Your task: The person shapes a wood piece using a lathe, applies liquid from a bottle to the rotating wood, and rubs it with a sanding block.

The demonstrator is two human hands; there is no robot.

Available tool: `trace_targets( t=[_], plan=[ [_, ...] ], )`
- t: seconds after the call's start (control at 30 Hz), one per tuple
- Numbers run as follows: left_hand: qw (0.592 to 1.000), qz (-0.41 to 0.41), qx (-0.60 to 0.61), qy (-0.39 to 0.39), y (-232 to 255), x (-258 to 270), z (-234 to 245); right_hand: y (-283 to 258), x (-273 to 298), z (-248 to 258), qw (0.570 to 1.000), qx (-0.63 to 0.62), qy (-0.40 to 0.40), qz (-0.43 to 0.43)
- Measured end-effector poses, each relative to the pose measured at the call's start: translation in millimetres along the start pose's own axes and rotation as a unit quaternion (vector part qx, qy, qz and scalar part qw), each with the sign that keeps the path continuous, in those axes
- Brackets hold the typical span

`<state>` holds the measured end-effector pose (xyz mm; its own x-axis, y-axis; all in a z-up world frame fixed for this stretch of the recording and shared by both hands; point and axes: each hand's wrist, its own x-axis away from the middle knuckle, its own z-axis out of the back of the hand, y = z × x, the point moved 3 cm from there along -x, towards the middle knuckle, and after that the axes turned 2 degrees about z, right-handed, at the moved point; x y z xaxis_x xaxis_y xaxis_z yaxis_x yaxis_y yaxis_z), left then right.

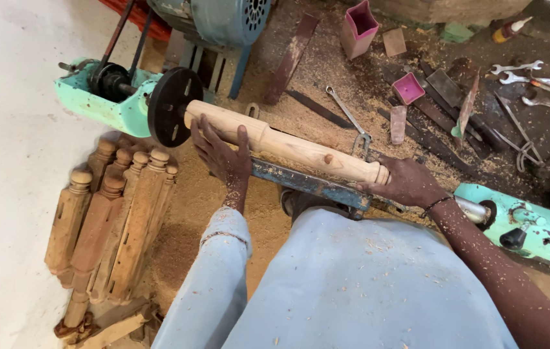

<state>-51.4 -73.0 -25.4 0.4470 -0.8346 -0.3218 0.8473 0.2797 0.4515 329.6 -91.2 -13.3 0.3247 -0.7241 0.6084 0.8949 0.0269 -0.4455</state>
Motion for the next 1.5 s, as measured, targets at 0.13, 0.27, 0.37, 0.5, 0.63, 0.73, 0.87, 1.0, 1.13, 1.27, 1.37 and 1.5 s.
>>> trace_targets(
  t=[0.13,0.27,0.37,0.5,0.63,0.73,0.87,1.0,1.13,1.27,1.37,1.5],
  plan=[
    [1.000,0.007,-0.003,-0.008,-1.6,-0.7,-1.6,-0.1,0.9,1.4,1.000,0.007,-0.001,0.008],
    [1.000,0.008,-0.001,-0.007,-2.4,-0.2,-2.1,-0.7,1.6,2.2,1.000,-0.001,0.019,0.019],
    [1.000,0.007,-0.003,-0.007,-2.6,-0.1,-2.8,0.9,1.1,1.6,1.000,0.007,0.015,0.016],
    [1.000,0.002,-0.003,-0.008,-2.8,-0.8,-2.2,2.9,-0.6,0.6,1.000,0.012,0.004,0.021],
    [1.000,0.006,0.004,-0.012,-1.9,-0.9,-1.6,4.3,-1.5,0.5,1.000,-0.003,0.008,0.027],
    [1.000,0.004,0.001,-0.009,-1.8,-0.3,-1.3,4.5,-1.8,-0.5,0.999,-0.007,0.012,0.035],
    [1.000,-0.001,-0.001,-0.005,-2.0,-0.3,-1.5,6.7,-3.0,-3.1,1.000,-0.004,0.000,0.024],
    [1.000,0.008,0.000,-0.011,-2.0,-0.5,-0.5,8.0,-4.4,-5.0,1.000,-0.008,0.003,0.024],
    [1.000,0.004,0.003,-0.008,0.0,0.0,1.3,8.1,-5.5,-5.4,1.000,-0.005,0.012,0.023],
    [1.000,0.006,-0.003,-0.006,0.9,-0.2,1.9,7.5,-5.0,-5.6,1.000,-0.002,-0.007,0.008],
    [1.000,0.005,-0.003,-0.006,1.0,-0.9,1.5,6.2,-4.9,-3.6,1.000,-0.008,-0.005,0.011],
    [1.000,0.000,-0.002,-0.004,0.3,-0.4,1.7,5.5,-4.5,-3.5,1.000,-0.012,-0.001,0.016]
  ],
)
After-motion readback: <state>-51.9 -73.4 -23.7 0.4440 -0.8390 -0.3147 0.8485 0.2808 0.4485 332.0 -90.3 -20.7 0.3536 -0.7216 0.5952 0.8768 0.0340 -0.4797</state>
